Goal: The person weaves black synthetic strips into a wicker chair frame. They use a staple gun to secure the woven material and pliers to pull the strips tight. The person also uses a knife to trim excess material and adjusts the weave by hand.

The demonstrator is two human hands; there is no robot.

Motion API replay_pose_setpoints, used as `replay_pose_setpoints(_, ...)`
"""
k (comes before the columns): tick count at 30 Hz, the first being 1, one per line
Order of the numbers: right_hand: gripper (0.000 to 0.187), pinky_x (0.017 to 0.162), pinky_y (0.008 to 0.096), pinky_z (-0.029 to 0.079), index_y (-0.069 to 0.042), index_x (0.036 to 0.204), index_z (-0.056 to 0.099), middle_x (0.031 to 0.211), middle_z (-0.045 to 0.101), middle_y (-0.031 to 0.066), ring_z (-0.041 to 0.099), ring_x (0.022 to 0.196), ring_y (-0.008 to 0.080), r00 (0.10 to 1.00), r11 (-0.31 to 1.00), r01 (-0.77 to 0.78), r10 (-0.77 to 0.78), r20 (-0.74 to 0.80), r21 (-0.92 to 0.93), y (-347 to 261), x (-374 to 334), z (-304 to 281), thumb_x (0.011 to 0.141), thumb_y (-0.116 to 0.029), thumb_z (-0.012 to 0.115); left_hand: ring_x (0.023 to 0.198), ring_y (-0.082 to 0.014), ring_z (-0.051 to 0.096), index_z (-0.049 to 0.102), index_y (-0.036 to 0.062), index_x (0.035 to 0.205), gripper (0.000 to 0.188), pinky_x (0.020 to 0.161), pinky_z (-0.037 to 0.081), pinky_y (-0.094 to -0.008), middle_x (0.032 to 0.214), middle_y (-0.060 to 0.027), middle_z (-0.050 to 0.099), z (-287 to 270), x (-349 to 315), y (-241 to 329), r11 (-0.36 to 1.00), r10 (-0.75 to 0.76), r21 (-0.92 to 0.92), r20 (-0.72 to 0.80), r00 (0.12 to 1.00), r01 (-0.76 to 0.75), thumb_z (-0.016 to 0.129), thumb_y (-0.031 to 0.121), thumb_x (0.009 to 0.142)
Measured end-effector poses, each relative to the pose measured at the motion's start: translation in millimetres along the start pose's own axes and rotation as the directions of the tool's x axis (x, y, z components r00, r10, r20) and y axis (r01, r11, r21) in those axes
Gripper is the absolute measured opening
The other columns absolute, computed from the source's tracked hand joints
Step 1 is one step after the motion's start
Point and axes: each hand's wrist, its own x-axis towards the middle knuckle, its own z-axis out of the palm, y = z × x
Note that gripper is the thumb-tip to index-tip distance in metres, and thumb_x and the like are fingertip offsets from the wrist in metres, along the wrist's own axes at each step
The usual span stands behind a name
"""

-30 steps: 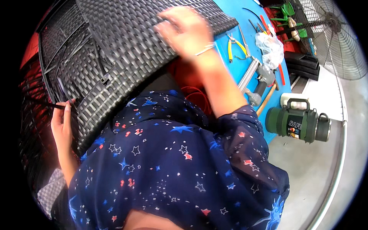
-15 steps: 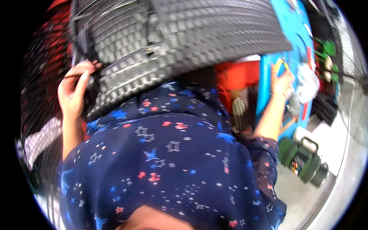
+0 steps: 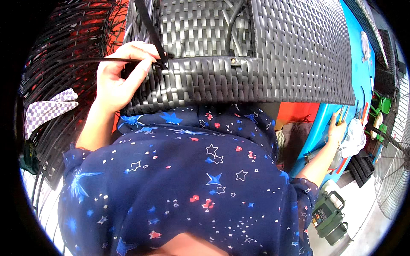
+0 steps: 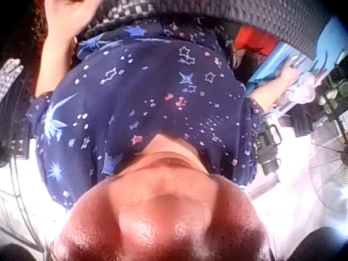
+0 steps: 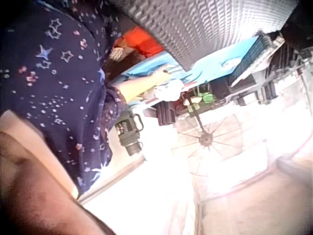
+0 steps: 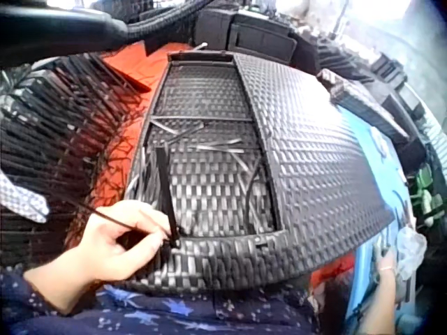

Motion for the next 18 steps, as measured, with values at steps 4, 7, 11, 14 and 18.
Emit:
replay_pose_setpoints(4, 0.077, 0.102, 0.0475, 0.048, 0.002, 0.137, 0.054, 0.138, 0.058, 0.0278, 0.063, 0.118, 0.036, 0.949, 0.9, -0.208, 0.281, -0.145, 0.383, 22.0, 15.1, 0.6, 0.09, -0.058, 0.066, 0.09, -0.025, 0.072, 0.068, 0.0015, 0.085, 0.004, 0.085, 0.056, -0.0356, 0.093, -0.0115, 0.073, -11.6, -0.1, -2.0, 0.984, 0.097, 0.147, 0.033, 0.995, -0.101, 0.071, 0.003, 0.085)
replay_pose_setpoints(7, 0.073, 0.102, 0.0473, 0.047, 0.0, 0.141, 0.052, 0.144, 0.055, 0.0245, 0.061, 0.123, 0.0329, 0.931, -0.025, -0.119, 0.343, 0.12, 0.993, -10.1, 16.2, -48.0, 0.092, -0.052, 0.067, 0.095, -0.0275, 0.072, 0.068, 0.0051, 0.087, 0.006, 0.09, 0.055, -0.0386, 0.098, -0.0114, 0.075, -16.9, -2.0, -3.1, 0.969, 0.089, 0.221, 0.096, 0.991, -0.108, 0.072, 0.008, 0.083)
replay_pose_setpoints(11, 0.06, 0.111, 0.046, 0.042, -0.004, 0.151, 0.042, 0.156, 0.043, 0.0207, 0.049, 0.138, 0.0299, 0.883, -0.38, -0.323, -0.45, 0.132, 0.867, -140.7, -24.0, -151.3, 0.101, -0.032, 0.06, 0.096, -0.0272, 0.072, 0.067, 0.0048, 0.088, 0.008, 0.09, 0.055, -0.0384, 0.1, -0.011, 0.074, -17.0, -3.5, -5.4, 0.989, 0.064, 0.131, 0.082, 0.995, -0.074, 0.072, 0.007, 0.082)
replay_pose_setpoints(14, 0.059, 0.119, 0.0431, 0.033, 0.001, 0.151, 0.042, 0.15, 0.049, 0.0176, 0.048, 0.138, 0.029, 0.78, 0.225, 0.255, -0.622, -0.063, 0.94, -265.7, -82.6, -209.3, 0.098, -0.017, 0.061, 0.097, -0.0269, 0.071, 0.067, 0.005, 0.087, 0.007, 0.089, 0.056, -0.0383, 0.101, -0.0104, 0.074, -15.7, -5.1, -5.8, 0.995, 0.032, 0.096, 0.07, 0.997, -0.039, 0.071, 0.007, 0.082)
replay_pose_setpoints(18, 0.066, 0.106, 0.0364, 0.044, -0.002, 0.137, 0.059, 0.131, 0.062, 0.0103, 0.06, 0.118, 0.0231, 0.304, 0.183, 0.837, -0.939, -0.161, 0.515, -385.6, -145.4, -248.7, 0.076, -0.013, 0.083, 0.097, -0.0263, 0.072, 0.067, 0.0057, 0.086, 0.007, 0.088, 0.056, -0.0376, 0.1, -0.0095, 0.074, -14.5, -6.7, -4.8, 0.993, 0.04, 0.11, 0.052, 0.998, -0.046, 0.071, 0.006, 0.081)
